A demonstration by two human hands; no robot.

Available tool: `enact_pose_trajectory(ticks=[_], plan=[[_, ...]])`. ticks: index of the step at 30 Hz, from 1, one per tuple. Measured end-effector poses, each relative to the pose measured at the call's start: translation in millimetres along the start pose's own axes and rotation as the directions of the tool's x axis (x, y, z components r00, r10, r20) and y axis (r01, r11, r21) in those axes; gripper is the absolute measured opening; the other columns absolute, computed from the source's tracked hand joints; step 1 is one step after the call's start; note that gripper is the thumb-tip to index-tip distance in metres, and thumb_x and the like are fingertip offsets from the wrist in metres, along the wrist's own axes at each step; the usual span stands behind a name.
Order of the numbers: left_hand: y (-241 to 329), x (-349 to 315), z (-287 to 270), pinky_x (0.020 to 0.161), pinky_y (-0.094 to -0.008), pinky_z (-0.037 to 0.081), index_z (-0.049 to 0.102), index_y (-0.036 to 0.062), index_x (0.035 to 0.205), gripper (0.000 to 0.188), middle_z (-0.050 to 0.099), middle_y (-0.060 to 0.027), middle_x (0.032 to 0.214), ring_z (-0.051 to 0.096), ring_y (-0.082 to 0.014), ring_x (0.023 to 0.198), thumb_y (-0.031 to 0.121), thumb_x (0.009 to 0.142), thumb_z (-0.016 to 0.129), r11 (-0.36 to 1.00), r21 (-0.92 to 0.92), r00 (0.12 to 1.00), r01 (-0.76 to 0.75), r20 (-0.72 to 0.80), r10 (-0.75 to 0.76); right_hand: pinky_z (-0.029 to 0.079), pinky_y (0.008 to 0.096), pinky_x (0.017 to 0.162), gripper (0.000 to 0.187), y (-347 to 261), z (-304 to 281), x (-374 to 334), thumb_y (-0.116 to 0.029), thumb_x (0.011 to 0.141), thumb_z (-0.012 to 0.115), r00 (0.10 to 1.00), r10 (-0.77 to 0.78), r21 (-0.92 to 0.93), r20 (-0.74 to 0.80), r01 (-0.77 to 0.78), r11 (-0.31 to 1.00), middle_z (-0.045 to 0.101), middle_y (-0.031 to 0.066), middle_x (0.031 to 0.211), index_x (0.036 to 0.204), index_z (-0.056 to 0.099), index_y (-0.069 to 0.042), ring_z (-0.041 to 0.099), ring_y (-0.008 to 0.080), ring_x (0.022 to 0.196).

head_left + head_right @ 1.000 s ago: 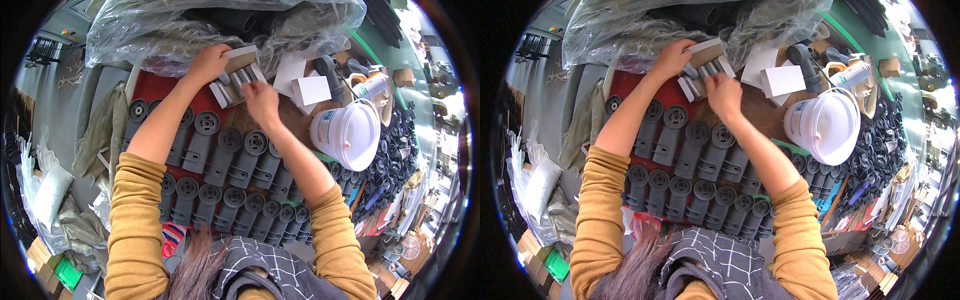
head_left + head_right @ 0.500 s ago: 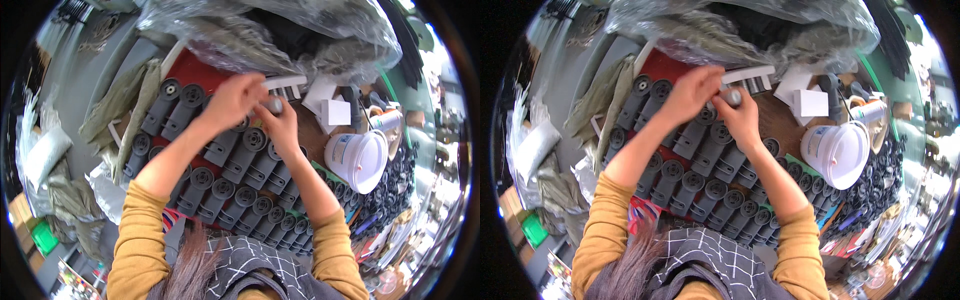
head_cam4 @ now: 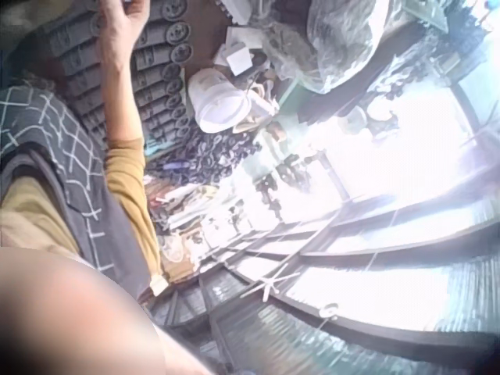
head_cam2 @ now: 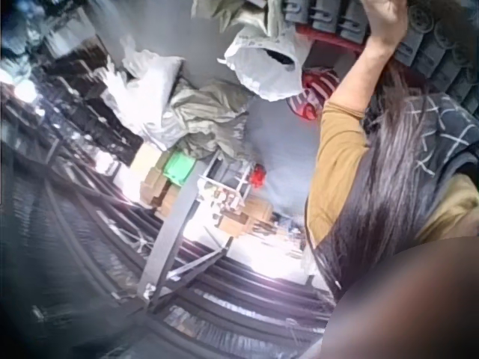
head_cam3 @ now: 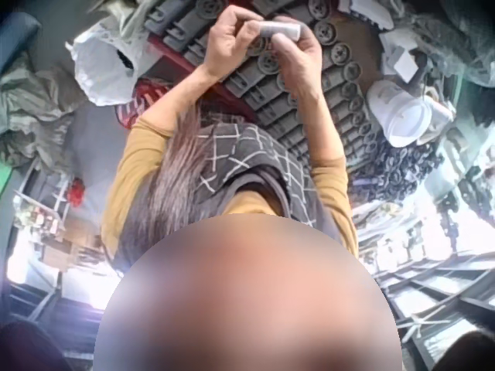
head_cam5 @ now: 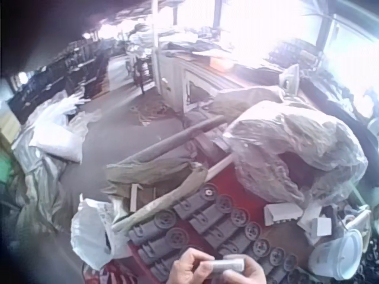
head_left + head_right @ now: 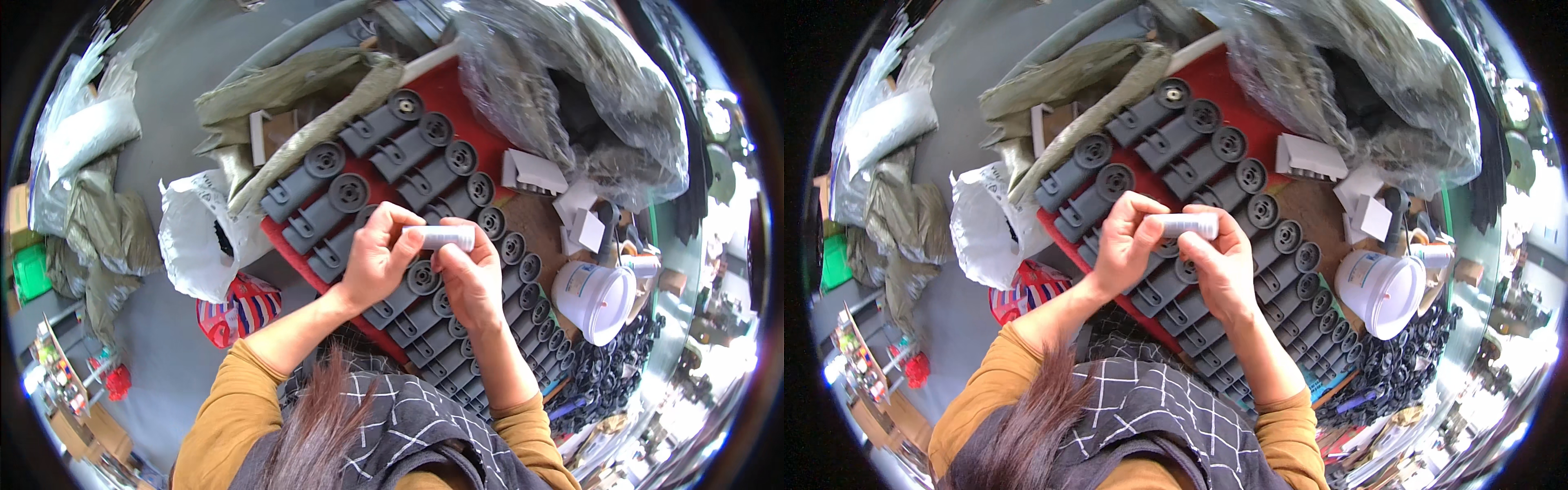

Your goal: The person writes on a cardboard piece, then sits on the floor to retrieve and arrange gray plastic components on a red tray. They spray the components with a can, insert small metal pieces into each, and use a hammer to tap them into place.

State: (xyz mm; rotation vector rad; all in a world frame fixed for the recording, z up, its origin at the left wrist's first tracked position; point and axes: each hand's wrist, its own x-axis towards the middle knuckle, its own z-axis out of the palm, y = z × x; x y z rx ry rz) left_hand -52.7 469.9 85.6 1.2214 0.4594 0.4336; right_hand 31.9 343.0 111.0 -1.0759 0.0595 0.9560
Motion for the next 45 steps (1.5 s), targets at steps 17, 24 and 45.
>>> enact_pose_trajectory(ticks=[17,24,45], plan=[[38,-17,-141,0.057,-0.0232,0.040,0.048,0.0048,0.077,0.023,0.049,0.0028,0.067,0.045,-0.0029,0.065,0.017,0.094,0.054,0.999,0.042,1.000,0.021,-0.018,-0.020,0.043,0.0294,0.062,0.017,63,133,14,-0.013,0.092,0.060,0.928,0.082,-0.883,0.363,0.314,0.350,0.054,0.0071,0.075,0.100,0.052,-0.001,0.050,0.0143,0.066],[32,36,-162,0.047,-0.0357,0.043,0.053,0.0068,0.080,0.029,0.055,-0.0086,0.059,0.053,-0.0201,0.049,0.030,0.097,0.055,0.911,0.338,0.876,-0.235,-0.333,0.349,0.041,0.0276,0.063,0.018,72,154,26,-0.020,0.096,0.057,0.996,0.024,-0.817,0.091,0.061,0.573,0.052,0.0019,0.075,0.096,0.053,-0.003,0.047,0.0118,0.068],[4,27,-210,0.067,-0.0269,0.063,0.049,-0.0091,0.127,0.054,0.063,-0.0224,0.111,0.070,-0.0251,0.091,0.038,0.101,0.043,0.290,-0.555,0.624,0.779,0.731,-0.277,0.047,0.0417,0.080,0.023,5,209,43,-0.017,0.081,0.067,0.772,0.240,-0.671,0.589,0.632,-0.387,0.057,0.0135,0.083,0.099,0.064,-0.004,0.058,0.0325,0.085]])
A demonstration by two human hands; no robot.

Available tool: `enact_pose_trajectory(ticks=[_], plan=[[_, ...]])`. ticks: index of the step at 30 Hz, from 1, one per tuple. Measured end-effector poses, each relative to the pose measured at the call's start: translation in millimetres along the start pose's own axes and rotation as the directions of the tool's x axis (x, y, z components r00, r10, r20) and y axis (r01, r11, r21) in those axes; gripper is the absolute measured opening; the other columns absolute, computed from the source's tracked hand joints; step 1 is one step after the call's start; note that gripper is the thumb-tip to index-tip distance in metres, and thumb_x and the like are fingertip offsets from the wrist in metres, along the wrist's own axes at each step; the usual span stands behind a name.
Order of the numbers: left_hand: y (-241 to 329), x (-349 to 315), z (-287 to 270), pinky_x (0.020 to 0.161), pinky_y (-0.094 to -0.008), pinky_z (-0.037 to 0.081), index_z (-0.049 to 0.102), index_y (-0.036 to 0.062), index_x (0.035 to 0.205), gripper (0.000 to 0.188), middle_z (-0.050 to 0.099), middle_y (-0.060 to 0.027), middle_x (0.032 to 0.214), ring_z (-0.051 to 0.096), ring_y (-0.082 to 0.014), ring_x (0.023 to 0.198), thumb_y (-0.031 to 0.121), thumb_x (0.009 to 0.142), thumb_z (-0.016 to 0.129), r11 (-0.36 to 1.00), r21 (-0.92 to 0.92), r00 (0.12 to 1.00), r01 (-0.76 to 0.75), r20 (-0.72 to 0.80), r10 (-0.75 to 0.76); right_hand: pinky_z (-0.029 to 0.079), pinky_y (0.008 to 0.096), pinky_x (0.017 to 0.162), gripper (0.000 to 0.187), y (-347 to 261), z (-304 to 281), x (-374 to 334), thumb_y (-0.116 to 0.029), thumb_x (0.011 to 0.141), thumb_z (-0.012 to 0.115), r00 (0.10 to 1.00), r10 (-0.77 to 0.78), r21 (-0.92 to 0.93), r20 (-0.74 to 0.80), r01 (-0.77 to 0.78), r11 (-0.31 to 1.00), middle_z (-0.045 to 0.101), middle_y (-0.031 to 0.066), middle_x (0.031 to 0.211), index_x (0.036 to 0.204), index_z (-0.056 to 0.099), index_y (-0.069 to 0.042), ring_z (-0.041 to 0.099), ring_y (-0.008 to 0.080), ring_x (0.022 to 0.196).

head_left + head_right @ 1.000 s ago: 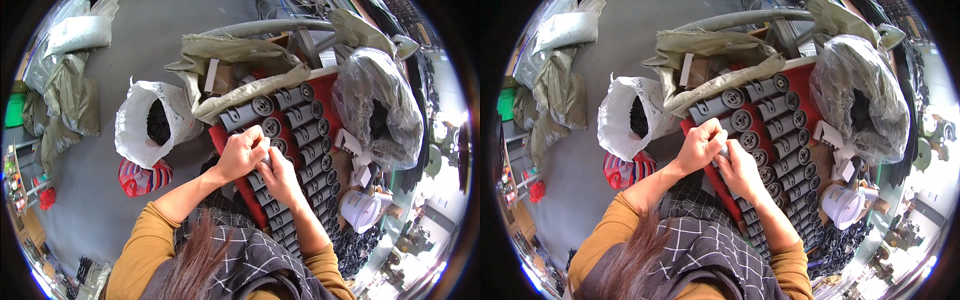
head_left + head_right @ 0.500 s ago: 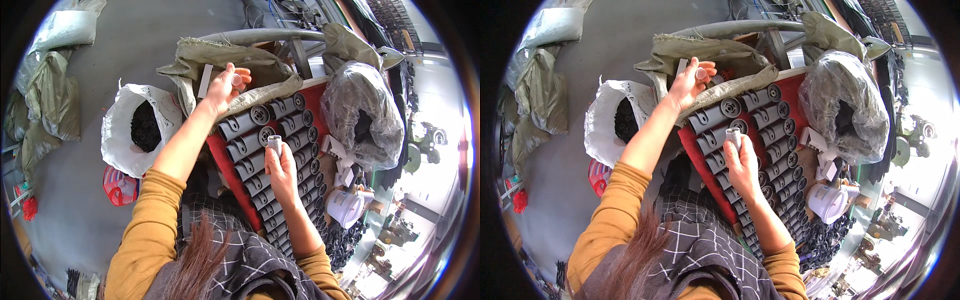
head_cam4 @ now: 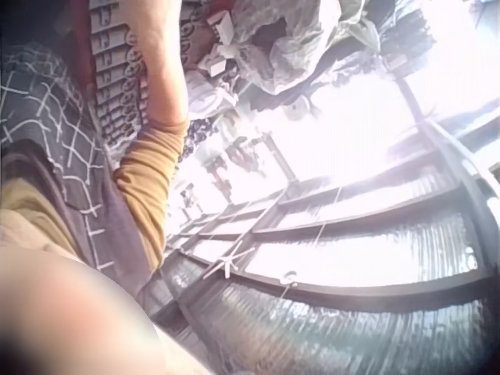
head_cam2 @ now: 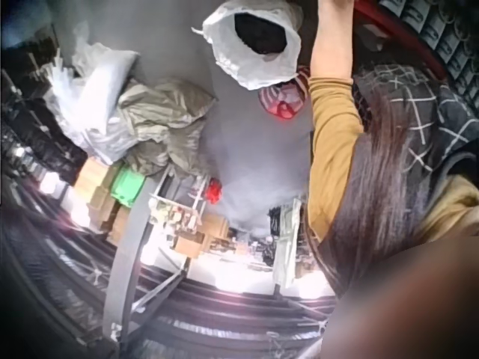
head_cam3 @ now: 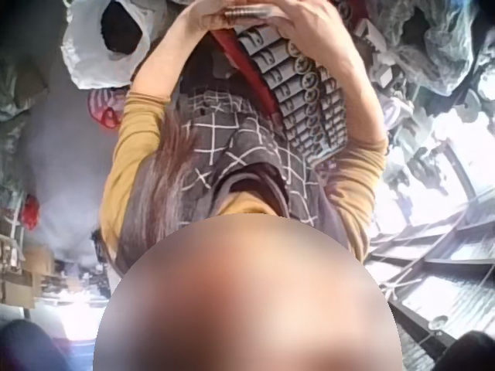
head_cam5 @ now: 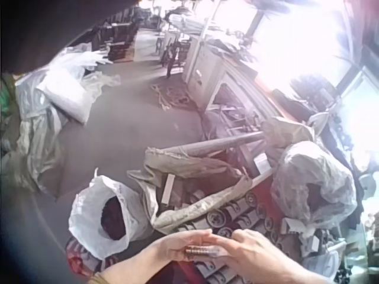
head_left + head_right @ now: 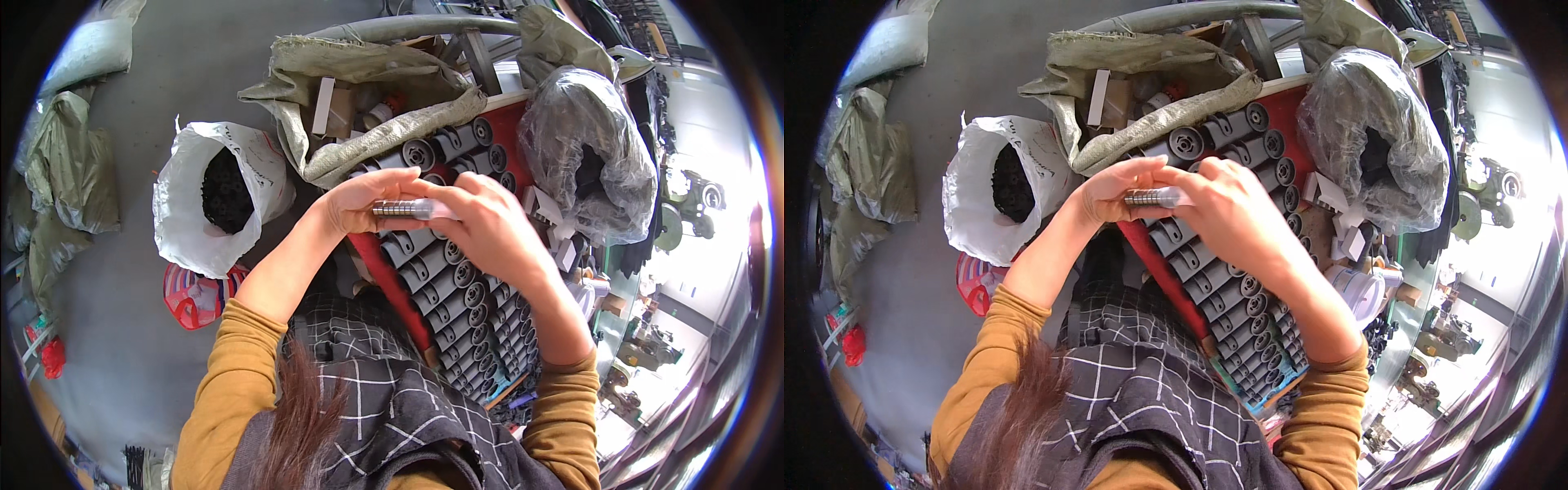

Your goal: The person writes on a cardboard piece, then sits on the floor to retrieve and arrange gray plastic components on a red tray. They spray the components with a can, insert small metal pieces into each, and use a hammer to tap them into place.

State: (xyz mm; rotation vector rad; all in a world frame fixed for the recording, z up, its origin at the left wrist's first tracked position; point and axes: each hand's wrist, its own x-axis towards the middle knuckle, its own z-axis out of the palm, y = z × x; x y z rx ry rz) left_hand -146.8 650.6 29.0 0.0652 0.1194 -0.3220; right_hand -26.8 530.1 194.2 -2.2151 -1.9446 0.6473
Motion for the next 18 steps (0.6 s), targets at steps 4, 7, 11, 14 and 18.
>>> enact_pose_trajectory(ticks=[4,7,11,14,18], plan=[[-10,-21,-7,0.058,-0.0181,0.059,0.048,-0.0064,0.129,0.039,0.064,-0.0197,0.111,0.070,-0.0208,0.088,0.020,0.100,0.048,0.990,-0.122,0.997,-0.067,0.013,0.070,0.045,0.0405,0.087,0.032,12,-22,33,-0.016,0.078,0.069,0.984,-0.012,-0.093,-0.177,-0.005,0.996,0.062,0.0135,0.097,0.108,0.064,-0.006,0.058,0.0322,0.096],[-19,-31,-10,0.049,-0.0133,0.053,0.051,-0.0039,0.126,0.037,0.065,-0.0146,0.106,0.069,-0.0145,0.082,0.021,0.099,0.051,0.986,-0.040,0.975,-0.160,-0.164,0.152,0.043,0.0414,0.091,0.040,25,4,75,-0.020,0.078,0.070,0.914,-0.093,-0.235,-0.394,-0.002,0.972,0.062,0.0148,0.106,0.114,0.060,-0.005,0.056,0.0317,0.101],[-30,-36,-8,0.044,-0.0115,0.046,0.063,0.0051,0.108,0.023,0.069,-0.0057,0.095,0.068,-0.0094,0.076,0.023,0.094,0.062,0.953,0.233,0.877,-0.195,-0.395,0.275,0.048,0.0409,0.079,0.024,13,69,26,-0.024,0.080,0.072,0.965,0.151,0.184,-0.214,-0.112,0.977,0.062,0.0121,0.085,0.088,0.065,-0.003,0.060,0.0320,0.087],[-36,-30,-7,0.048,-0.0133,0.043,0.063,0.0072,0.101,0.018,0.069,-0.0015,0.089,0.068,-0.0087,0.076,0.023,0.092,0.064,0.949,0.276,0.842,-0.154,-0.465,0.273,0.050,0.0324,0.067,0.017,13,105,5,-0.018,0.082,0.072,0.940,0.255,0.350,-0.227,-0.166,0.922,0.064,0.0081,0.079,0.088,0.069,-0.003,0.063,0.0215,0.073],[-35,-18,-7,0.046,-0.0125,0.043,0.062,0.0051,0.101,0.017,0.068,-0.0018,0.087,0.065,-0.0074,0.070,0.020,0.093,0.064,0.933,0.318,0.776,-0.168,-0.542,0.325,0.050,0.0346,0.069,0.015,26,115,4,-0.017,0.083,0.067,0.874,0.432,0.611,-0.221,-0.221,0.760,0.064,0.0111,0.083,0.088,0.068,-0.002,0.064,0.0270,0.076]])
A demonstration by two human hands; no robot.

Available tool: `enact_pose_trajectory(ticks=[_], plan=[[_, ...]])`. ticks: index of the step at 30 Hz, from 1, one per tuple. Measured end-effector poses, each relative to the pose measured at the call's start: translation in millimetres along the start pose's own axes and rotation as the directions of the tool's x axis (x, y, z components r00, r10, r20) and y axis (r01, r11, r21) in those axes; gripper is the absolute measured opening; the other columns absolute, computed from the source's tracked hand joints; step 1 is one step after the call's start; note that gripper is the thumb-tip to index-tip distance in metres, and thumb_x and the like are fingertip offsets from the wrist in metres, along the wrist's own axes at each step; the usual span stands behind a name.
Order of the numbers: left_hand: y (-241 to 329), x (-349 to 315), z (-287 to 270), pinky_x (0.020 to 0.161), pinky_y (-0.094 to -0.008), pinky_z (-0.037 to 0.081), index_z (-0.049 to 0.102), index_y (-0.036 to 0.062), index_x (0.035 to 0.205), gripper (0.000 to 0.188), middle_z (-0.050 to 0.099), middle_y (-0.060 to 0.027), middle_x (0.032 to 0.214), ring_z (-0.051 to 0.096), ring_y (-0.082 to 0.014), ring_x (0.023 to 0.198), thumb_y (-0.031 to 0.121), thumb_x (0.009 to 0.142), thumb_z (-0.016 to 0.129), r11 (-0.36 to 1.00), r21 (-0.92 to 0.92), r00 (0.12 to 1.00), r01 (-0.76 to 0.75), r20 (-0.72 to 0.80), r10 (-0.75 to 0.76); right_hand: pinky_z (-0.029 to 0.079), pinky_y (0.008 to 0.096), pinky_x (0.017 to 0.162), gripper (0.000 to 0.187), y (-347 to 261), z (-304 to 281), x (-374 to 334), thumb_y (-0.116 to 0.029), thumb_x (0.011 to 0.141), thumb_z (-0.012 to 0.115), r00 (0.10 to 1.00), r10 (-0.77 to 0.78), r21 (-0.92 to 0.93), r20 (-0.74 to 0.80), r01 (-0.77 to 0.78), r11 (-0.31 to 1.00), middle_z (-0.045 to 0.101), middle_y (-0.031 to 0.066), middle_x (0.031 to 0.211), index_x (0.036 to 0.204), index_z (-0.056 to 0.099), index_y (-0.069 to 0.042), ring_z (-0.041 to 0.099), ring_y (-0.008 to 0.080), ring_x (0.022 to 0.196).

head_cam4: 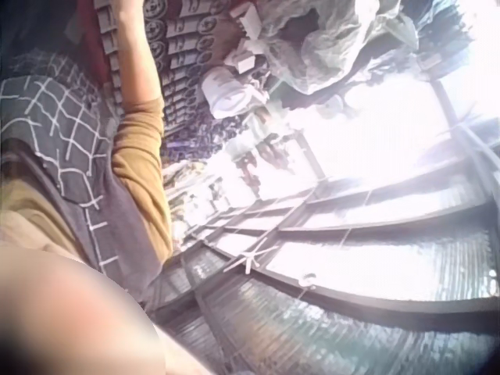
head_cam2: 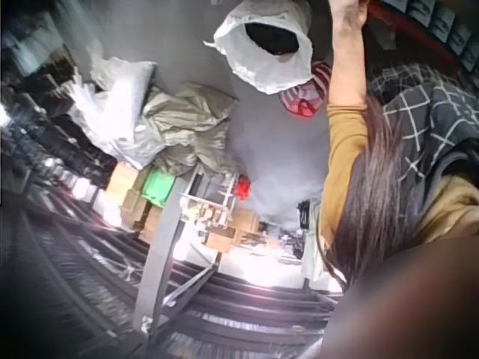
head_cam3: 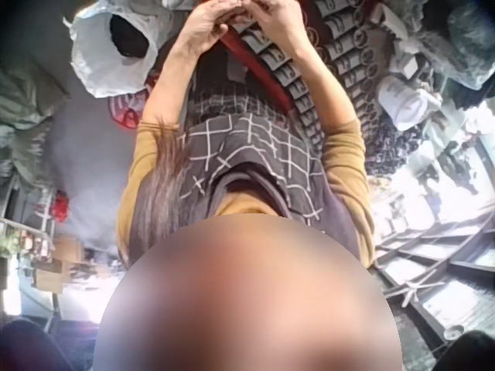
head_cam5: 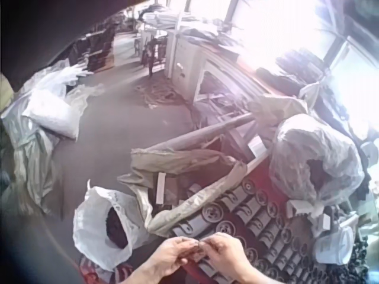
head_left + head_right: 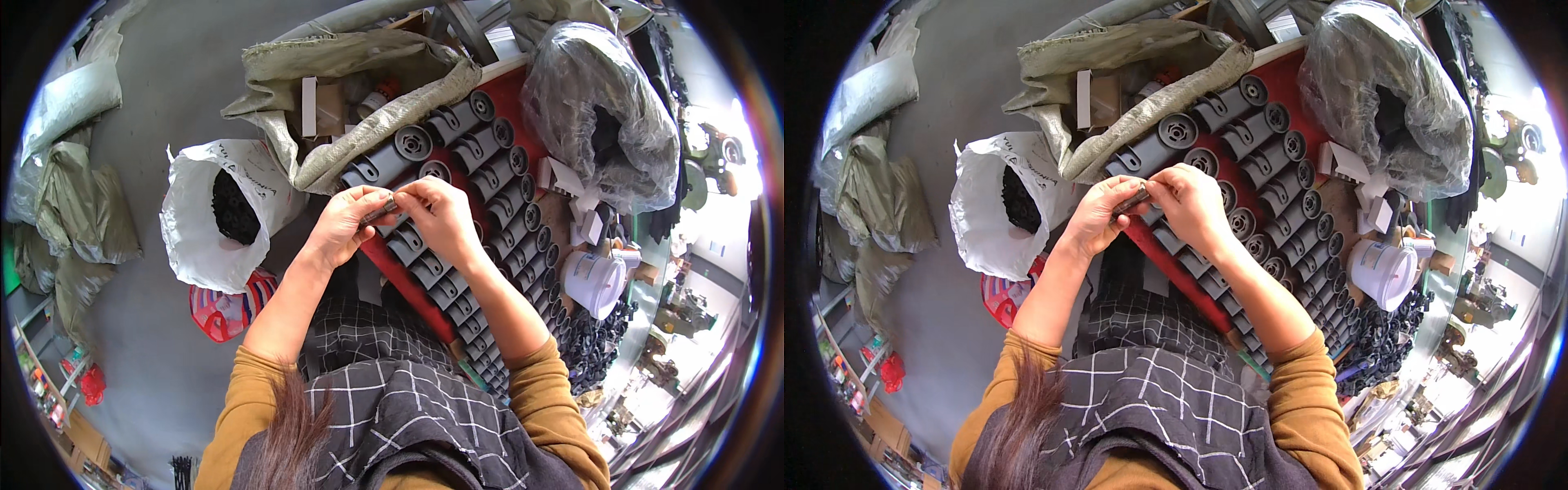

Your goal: The person writes on a cardboard piece, then sits on the floor to retrieve and arrange gray plastic components on a red tray. They spray the components with a can, insert small metal pieces into each, and use a hammer to tap them into place.

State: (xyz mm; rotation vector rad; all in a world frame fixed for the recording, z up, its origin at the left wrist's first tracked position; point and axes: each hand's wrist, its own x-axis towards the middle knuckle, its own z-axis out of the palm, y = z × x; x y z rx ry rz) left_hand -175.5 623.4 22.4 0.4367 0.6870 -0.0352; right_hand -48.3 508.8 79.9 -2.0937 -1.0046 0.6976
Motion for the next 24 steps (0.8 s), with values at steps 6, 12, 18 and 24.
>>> enact_pose_trajectory(ticks=[6,12,18,24], plan=[[11,15,5,0.053,-0.0149,0.045,0.064,0.0087,0.099,0.018,0.071,-0.0018,0.089,0.067,-0.0068,0.074,0.024,0.090,0.068,0.988,0.151,0.999,-0.007,-0.047,0.015,0.051,0.0322,0.065,0.014,21,0,6,-0.014,0.083,0.068,0.996,0.049,0.131,-0.078,-0.038,0.991,0.066,0.0111,0.080,0.090,0.070,-0.002,0.064,0.0237,0.072],[15,23,7,0.052,-0.0152,0.046,0.061,0.0096,0.099,0.019,0.071,-0.0054,0.091,0.066,-0.0067,0.072,0.025,0.091,0.067,0.990,0.140,0.988,-0.017,-0.148,0.038,0.048,0.0374,0.075,0.008,80,16,55,-0.010,0.076,0.071,0.893,-0.263,-0.323,-0.365,0.144,0.935,0.062,0.0085,0.079,0.079,0.067,-0.004,0.058,0.0272,0.080],[19,22,7,0.051,-0.0163,0.044,0.059,0.0092,0.097,0.019,0.071,-0.0086,0.092,0.065,-0.0075,0.070,0.026,0.092,0.066,0.978,0.206,0.978,0.006,-0.204,0.037,0.047,0.0379,0.077,0.006,79,12,57,-0.009,0.078,0.069,0.910,-0.218,-0.280,-0.352,0.120,0.953,0.062,0.0087,0.080,0.078,0.067,-0.004,0.058,0.0283,0.081],[10,33,26,0.053,-0.0164,0.045,0.060,0.0062,0.097,0.029,0.071,-0.0048,0.089,0.064,-0.0057,0.069,0.033,0.089,0.069,0.899,0.438,0.997,0.021,-0.075,0.014,0.048,0.0347,0.066,0.014,44,9,-12,-0.011,0.078,0.074,0.955,-0.111,-0.055,-0.274,0.099,0.994,0.063,0.0094,0.077,0.089,0.071,-0.003,0.060,0.0243,0.074]])
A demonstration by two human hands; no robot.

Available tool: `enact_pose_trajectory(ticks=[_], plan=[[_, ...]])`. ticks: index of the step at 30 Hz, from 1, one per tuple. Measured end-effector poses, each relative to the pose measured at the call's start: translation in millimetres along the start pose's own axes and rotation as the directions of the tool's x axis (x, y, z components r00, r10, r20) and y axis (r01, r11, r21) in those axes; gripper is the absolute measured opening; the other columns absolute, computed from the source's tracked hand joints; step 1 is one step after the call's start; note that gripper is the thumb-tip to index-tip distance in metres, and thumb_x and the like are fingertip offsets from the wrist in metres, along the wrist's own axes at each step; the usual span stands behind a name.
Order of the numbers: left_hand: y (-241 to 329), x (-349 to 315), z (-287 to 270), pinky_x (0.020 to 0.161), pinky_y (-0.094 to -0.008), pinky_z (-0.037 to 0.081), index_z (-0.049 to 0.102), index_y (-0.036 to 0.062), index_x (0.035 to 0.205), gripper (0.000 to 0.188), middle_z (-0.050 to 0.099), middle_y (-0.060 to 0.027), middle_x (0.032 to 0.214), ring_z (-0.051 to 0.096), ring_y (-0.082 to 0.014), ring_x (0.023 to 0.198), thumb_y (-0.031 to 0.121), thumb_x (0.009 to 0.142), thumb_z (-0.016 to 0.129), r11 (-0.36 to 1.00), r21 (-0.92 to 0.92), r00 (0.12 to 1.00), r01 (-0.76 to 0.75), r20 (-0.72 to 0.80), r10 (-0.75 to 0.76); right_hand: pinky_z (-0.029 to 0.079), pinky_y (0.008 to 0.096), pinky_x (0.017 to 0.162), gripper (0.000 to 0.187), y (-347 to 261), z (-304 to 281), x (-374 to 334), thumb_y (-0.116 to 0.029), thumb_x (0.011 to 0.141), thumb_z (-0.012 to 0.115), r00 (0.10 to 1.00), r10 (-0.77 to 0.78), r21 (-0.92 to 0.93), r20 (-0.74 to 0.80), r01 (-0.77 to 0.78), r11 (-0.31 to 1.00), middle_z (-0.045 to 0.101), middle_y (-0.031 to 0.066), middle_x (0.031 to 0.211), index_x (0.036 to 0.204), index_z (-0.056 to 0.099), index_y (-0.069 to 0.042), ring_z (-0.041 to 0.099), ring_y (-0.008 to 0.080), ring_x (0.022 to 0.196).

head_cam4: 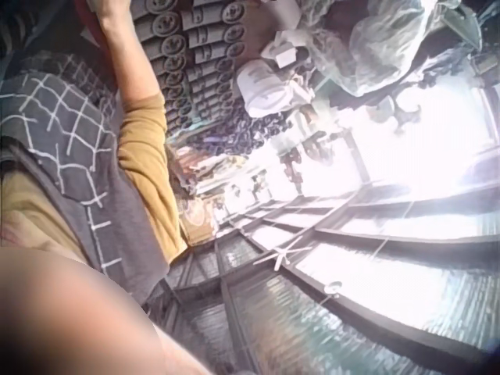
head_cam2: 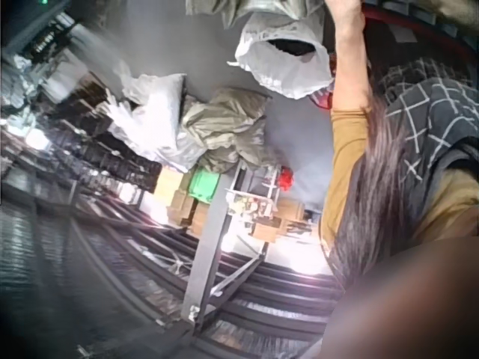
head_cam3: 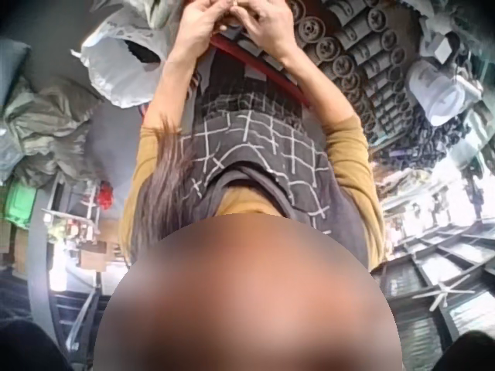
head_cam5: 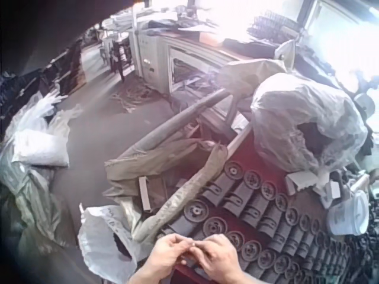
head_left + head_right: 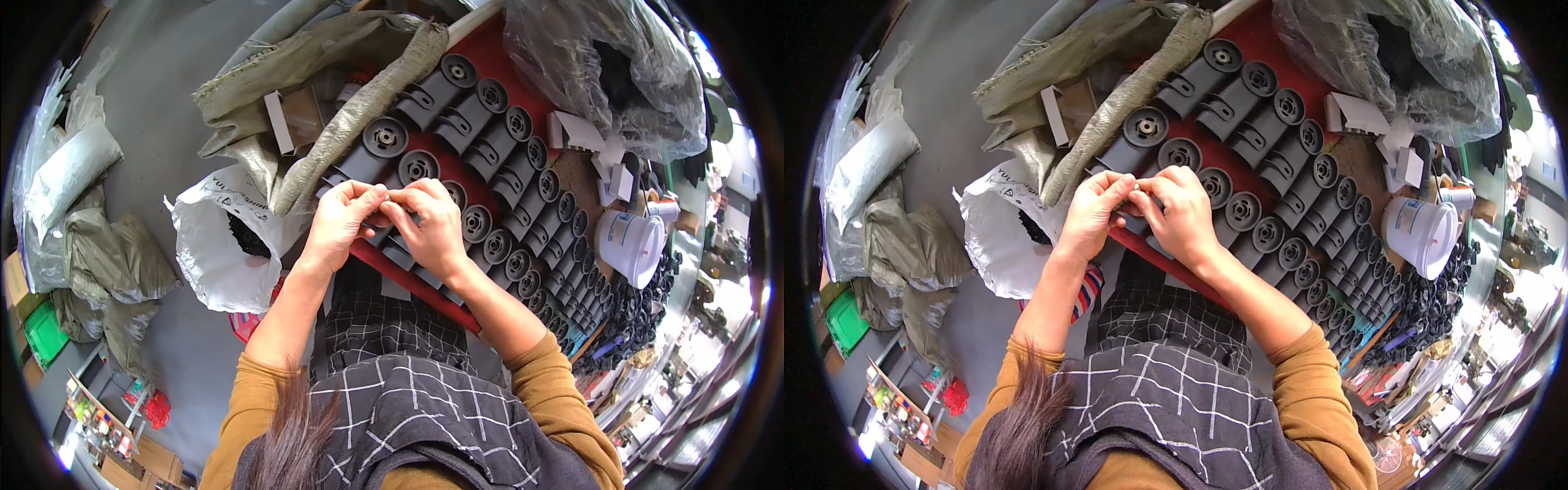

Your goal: The person writes on a cardboard piece, then sits on the floor to retrieve and arrange gray plastic components on a red tray. They spray the components with a can, insert small metal pieces into each, and use a hammer to tap them into place.

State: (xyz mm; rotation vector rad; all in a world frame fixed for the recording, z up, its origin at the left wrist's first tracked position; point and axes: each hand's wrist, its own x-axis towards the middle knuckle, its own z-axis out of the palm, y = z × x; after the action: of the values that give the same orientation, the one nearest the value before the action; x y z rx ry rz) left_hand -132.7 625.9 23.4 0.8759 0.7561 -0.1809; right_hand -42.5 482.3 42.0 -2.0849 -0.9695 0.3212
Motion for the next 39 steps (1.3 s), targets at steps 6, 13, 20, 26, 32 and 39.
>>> enact_pose_trajectory(ticks=[6,13,20,26,32,39], plan=[[-5,10,9,0.051,-0.0163,0.043,0.061,0.0086,0.093,0.027,0.071,-0.0061,0.090,0.063,-0.0057,0.067,0.034,0.091,0.067,0.998,-0.010,0.996,0.067,-0.058,-0.067,0.046,0.0354,0.068,0.010,51,5,9,-0.009,0.076,0.074,0.978,0.074,-0.125,-0.197,-0.100,0.987,0.059,0.0080,0.076,0.081,0.067,-0.005,0.058,0.0249,0.074],[-7,8,22,0.049,-0.0163,0.040,0.061,0.0058,0.093,0.034,0.069,-0.0036,0.083,0.062,-0.0055,0.064,0.039,0.089,0.068,0.992,0.109,0.998,0.057,-0.029,-0.054,0.044,0.0355,0.068,0.014,35,-2,-20,-0.013,0.075,0.075,0.981,0.049,0.067,-0.190,-0.037,0.997,0.059,0.0077,0.076,0.084,0.068,-0.005,0.056,0.0255,0.075],[-19,5,53,0.043,-0.0154,0.032,0.063,0.0036,0.097,0.037,0.069,-0.0050,0.083,0.056,-0.0033,0.058,0.040,0.090,0.067,0.952,0.263,0.988,0.154,-0.059,-0.143,0.042,0.0387,0.070,0.011,48,-19,-52,-0.009,0.075,0.072,0.924,0.202,0.011,-0.323,-0.210,0.978,0.058,0.0081,0.077,0.083,0.065,-0.005,0.054,0.0280,0.075],[-22,7,64,0.042,-0.0159,0.032,0.063,0.0017,0.104,0.040,0.069,-0.0051,0.085,0.057,-0.0035,0.058,0.040,0.093,0.063,0.948,0.286,0.990,0.138,-0.028,-0.136,0.041,0.0390,0.070,0.014,68,-22,-53,-0.012,0.074,0.074,0.942,0.224,-0.080,-0.248,-0.251,0.965,0.057,0.0074,0.079,0.084,0.065,-0.006,0.053,0.0283,0.078],[-38,6,86,0.043,-0.0178,0.033,0.064,0.0009,0.107,0.038,0.063,-0.0005,0.080,0.056,-0.0043,0.058,0.036,0.096,0.059,0.934,0.316,0.973,0.167,0.101,-0.208,0.042,0.0389,0.068,0.011,35,-40,-85,-0.016,0.079,0.071,0.932,0.286,0.178,-0.222,-0.249,0.952,0.057,0.0073,0.074,0.085,0.069,-0.007,0.054,0.0278,0.074],[-53,8,108,0.045,-0.0172,0.034,0.064,0.0025,0.107,0.032,0.066,-0.0023,0.083,0.055,-0.0039,0.059,0.032,0.096,0.058,0.909,0.392,0.975,0.140,0.106,-0.196,0.040,0.0384,0.067,0.008,52,-56,-107,-0.014,0.078,0.070,0.925,0.333,0.189,-0.181,-0.300,0.935,0.058,0.0065,0.073,0.081,0.068,-0.007,0.053,0.0270,0.072]])
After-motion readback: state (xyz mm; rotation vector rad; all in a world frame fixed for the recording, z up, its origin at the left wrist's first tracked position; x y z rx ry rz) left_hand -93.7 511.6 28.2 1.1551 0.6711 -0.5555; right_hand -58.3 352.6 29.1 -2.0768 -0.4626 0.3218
